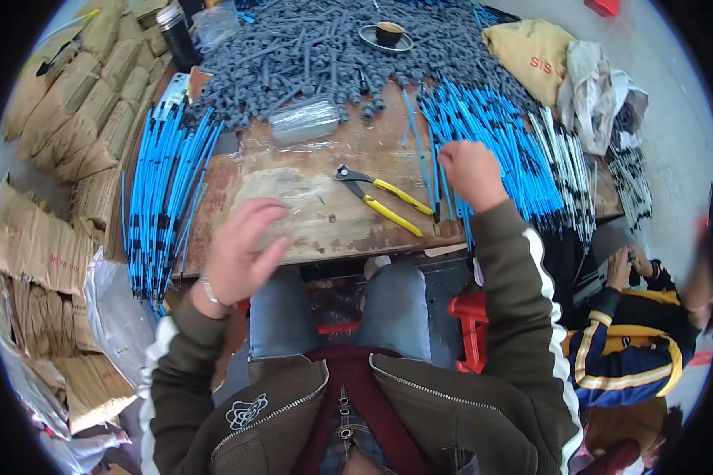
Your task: The person assembles electrical wiring harnesses by bundling blue wires into plastic connectors and securing them with pliers, then trimming the excess wire with the same tool.
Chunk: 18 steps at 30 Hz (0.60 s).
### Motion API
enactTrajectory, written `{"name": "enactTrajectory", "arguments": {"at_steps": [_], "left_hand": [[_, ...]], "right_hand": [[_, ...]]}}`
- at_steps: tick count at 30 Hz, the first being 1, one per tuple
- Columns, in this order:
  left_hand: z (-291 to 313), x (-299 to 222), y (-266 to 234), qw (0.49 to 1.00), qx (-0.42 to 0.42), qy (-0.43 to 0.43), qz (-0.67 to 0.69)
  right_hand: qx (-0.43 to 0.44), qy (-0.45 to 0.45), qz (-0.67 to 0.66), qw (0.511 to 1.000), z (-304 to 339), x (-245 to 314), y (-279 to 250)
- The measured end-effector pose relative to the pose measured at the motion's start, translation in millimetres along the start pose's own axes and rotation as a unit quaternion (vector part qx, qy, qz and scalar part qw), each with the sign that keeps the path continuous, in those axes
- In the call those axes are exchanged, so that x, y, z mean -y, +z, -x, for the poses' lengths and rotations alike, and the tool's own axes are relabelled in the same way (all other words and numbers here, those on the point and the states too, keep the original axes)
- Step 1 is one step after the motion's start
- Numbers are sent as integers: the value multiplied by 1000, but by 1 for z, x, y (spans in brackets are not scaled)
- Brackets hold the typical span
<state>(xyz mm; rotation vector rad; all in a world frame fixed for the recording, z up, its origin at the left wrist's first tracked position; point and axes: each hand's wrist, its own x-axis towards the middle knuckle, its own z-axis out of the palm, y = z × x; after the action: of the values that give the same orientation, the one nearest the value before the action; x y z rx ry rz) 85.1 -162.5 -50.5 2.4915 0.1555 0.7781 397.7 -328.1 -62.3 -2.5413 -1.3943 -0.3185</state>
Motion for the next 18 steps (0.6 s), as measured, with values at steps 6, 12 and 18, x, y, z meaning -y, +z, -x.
{"name": "enactTrajectory", "arguments": {"at_steps": [6, 12, 18], "left_hand": [[-29, 2, 93, 993, -59, 61, 81], [-27, 16, 113, 991, -124, 38, 38], [-18, 6, 103, 982, -171, 23, 77]], "right_hand": [[-37, 122, 89, 988, -28, -39, -9], [-22, 82, 160, 984, -22, -24, 33], [-58, 104, 163, 979, -9, -26, 37]]}}
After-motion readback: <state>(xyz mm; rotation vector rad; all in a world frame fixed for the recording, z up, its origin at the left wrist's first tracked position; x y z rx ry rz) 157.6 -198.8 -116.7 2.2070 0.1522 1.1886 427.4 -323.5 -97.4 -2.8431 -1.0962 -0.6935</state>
